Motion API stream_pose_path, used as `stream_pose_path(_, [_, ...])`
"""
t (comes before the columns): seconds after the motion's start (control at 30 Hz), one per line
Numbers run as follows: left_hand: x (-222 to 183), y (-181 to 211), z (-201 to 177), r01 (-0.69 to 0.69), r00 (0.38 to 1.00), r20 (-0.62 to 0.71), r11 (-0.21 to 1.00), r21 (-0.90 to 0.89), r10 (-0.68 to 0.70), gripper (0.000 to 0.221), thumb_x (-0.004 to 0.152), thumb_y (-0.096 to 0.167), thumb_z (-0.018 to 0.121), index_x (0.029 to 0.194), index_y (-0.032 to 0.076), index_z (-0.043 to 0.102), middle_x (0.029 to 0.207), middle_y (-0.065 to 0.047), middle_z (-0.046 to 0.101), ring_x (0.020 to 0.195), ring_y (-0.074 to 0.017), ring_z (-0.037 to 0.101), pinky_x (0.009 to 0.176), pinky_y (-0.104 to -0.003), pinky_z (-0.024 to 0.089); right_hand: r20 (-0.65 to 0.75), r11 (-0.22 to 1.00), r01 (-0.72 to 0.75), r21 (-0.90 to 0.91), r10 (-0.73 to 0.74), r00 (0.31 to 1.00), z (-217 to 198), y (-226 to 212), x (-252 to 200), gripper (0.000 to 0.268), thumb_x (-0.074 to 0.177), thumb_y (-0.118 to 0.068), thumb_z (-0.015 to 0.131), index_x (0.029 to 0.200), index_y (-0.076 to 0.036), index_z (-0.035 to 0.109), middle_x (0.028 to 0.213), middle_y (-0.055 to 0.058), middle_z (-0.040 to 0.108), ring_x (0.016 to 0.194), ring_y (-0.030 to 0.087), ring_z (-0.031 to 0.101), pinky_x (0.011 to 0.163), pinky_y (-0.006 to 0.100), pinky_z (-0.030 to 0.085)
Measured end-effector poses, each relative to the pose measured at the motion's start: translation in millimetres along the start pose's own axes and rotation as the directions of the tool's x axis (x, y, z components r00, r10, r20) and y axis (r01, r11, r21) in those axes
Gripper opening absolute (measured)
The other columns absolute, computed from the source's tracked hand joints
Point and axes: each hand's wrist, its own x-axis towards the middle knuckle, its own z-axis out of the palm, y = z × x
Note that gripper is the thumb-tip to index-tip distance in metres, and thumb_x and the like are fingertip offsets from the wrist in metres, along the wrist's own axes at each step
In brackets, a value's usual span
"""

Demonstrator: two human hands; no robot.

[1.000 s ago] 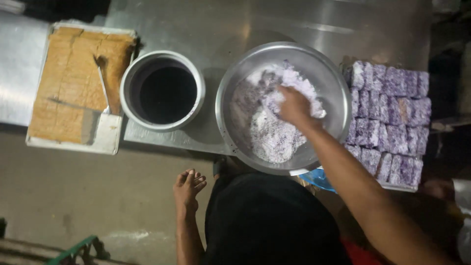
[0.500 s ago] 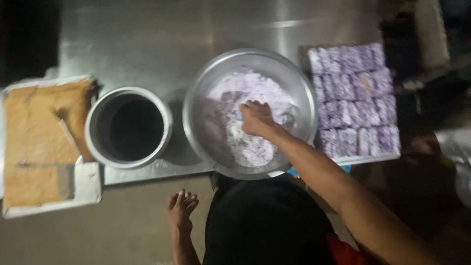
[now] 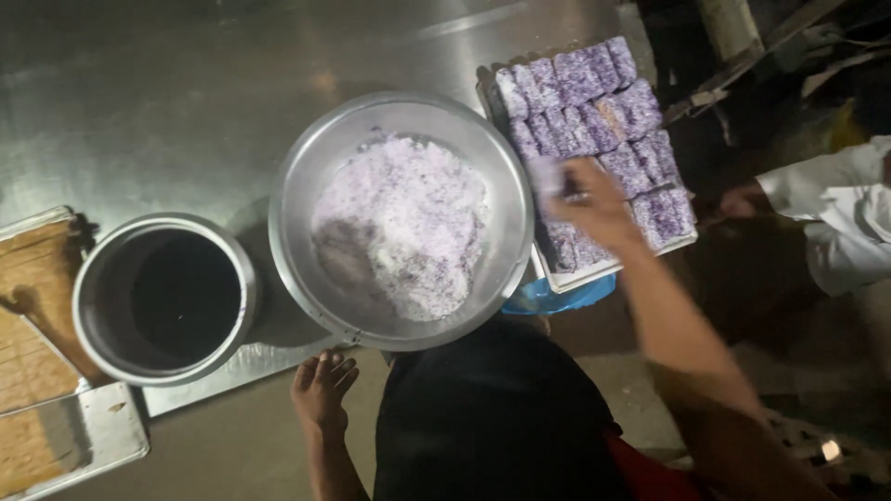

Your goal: The recorder is dipping sliced pastries into a dark purple syrup using tongs, then coating them in a white powder (likely coconut or sugar) and arranging them on a tray.

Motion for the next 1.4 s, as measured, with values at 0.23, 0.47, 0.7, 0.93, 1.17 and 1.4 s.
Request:
stream_pose_path(0.23, [-13.8,-0.6,28.1,0.044,0.999,-0.031,0.999,0.017,-0.043,0.020,0.102,0.017,0.059,0.112,-0.001,0.060,0.095,-0.010,0.066,0.086,-0.0286,0.071,0.075,-0.043,0.061,-0.207,0.961,-0.136,0.242,0.188,0.960,-145.8,180.9,-28.5,0.054,0.079,-0.009,0.083,0.128,-0.006,0.062,0.120,0.018,0.067,0.100,0.029,0.067,0.082,0.045,0.059])
stream_pose_path(0.47, [-16.2,-3.8,30.5,0.053,0.998,-0.039,0.997,0.053,-0.051,0.023,0.102,0.017,0.059,0.113,-0.003,0.061,0.096,-0.011,0.067,0.085,-0.0282,0.070,0.075,-0.043,0.060,-0.223,0.879,-0.352,-0.322,0.291,0.930,-159.4,246.0,-20.2,0.061,0.079,-0.021,0.083,0.133,-0.004,0.061,0.128,0.019,0.067,0.114,0.029,0.065,0.090,0.043,0.056])
stream_pose_path(0.7, [-51.3,32.1,33.7,-0.067,0.979,-0.182,0.990,0.122,0.089,0.026,0.099,0.018,0.062,0.114,-0.004,0.065,0.098,-0.014,0.071,0.086,-0.0271,0.073,0.075,-0.042,0.062,-0.172,0.378,-0.284,-0.881,0.302,0.938,-135.3,126.2,-11.5,0.061,0.086,-0.030,0.077,0.144,-0.019,0.061,0.137,0.019,0.063,0.123,0.043,0.058,0.097,0.057,0.048])
stream_pose_path(0.93, [-89.5,115.4,101.1,-0.321,0.927,-0.176,0.944,0.080,0.330,0.029,0.097,0.018,0.064,0.119,-0.001,0.064,0.096,-0.010,0.070,0.085,-0.0175,0.069,0.075,-0.033,0.060,-0.076,0.908,0.320,-0.270,-0.351,0.933,10.9,11.6,1.5,0.017,0.102,-0.014,0.072,0.118,-0.011,0.076,0.090,0.010,0.075,0.076,0.020,0.069,0.072,0.035,0.054])
stream_pose_path(1.17, [-40.2,111.4,206.1,-0.646,0.733,0.230,0.761,-0.062,0.640,0.031,0.098,0.007,0.065,0.128,0.002,0.058,0.109,-0.008,0.060,0.076,-0.0119,0.060,0.065,-0.027,0.050,0.266,0.748,0.498,-0.439,-0.421,0.867,121.2,-61.2,5.2,0.018,0.096,-0.018,0.076,0.111,-0.008,0.077,0.095,0.015,0.077,0.085,0.021,0.070,0.076,0.034,0.055])
stream_pose_path(1.4, [-20.0,86.7,276.1,-0.369,0.928,0.150,0.890,0.269,0.340,0.064,0.106,0.045,0.054,0.141,-0.009,0.051,0.096,-0.039,0.072,0.076,-0.0289,0.069,0.067,-0.038,0.052,0.041,0.791,0.461,0.401,-0.518,0.854,139.5,-101.4,5.2,0.043,0.102,-0.031,0.066,0.133,-0.001,0.058,0.125,0.011,0.066,0.115,0.018,0.066,0.099,0.036,0.052])
